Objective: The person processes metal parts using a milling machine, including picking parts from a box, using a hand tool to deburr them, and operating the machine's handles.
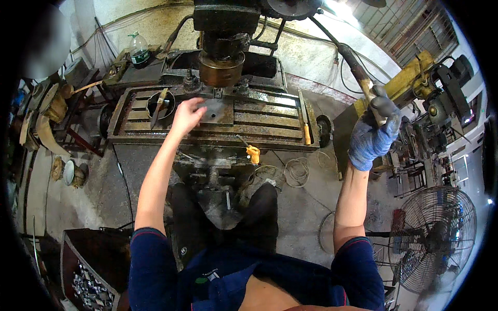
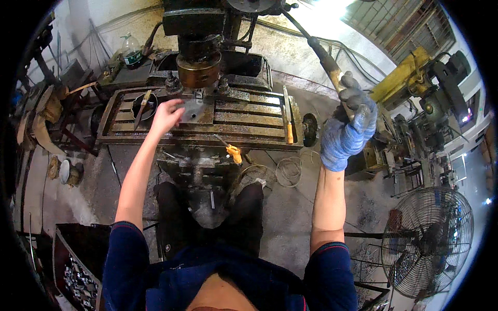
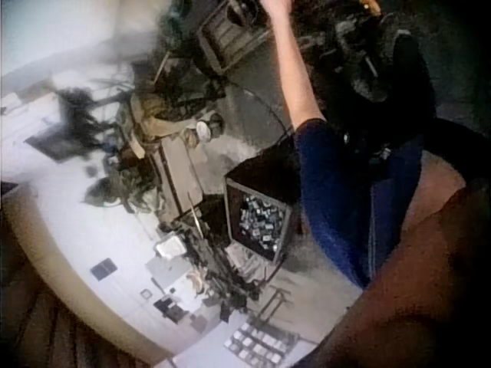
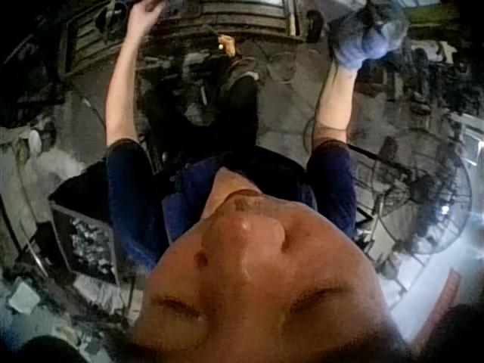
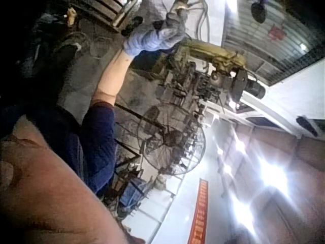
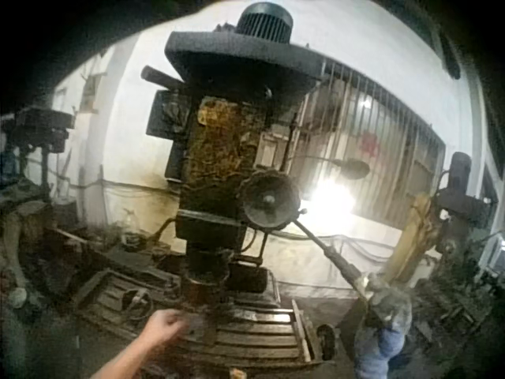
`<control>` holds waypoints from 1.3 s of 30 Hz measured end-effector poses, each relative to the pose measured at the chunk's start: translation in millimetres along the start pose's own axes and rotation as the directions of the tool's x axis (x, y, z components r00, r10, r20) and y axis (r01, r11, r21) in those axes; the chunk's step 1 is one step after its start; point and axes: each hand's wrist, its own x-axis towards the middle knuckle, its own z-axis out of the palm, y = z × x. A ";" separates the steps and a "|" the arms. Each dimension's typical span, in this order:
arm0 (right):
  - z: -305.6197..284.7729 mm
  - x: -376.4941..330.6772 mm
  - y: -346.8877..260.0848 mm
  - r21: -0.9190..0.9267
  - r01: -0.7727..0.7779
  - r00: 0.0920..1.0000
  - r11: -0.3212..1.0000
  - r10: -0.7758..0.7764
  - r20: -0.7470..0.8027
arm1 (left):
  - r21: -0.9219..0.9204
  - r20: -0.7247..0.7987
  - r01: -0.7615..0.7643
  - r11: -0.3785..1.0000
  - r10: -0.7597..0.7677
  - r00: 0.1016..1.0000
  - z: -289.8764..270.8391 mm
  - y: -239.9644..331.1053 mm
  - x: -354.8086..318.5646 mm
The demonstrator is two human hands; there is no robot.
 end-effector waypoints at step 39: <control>-9.0 -39.4 22.2 -0.020 0.014 0.999 1.000 -0.013 0.053 | 0.136 -0.283 0.704 0.697 -0.654 0.702 -61.3 -225.6 -200.0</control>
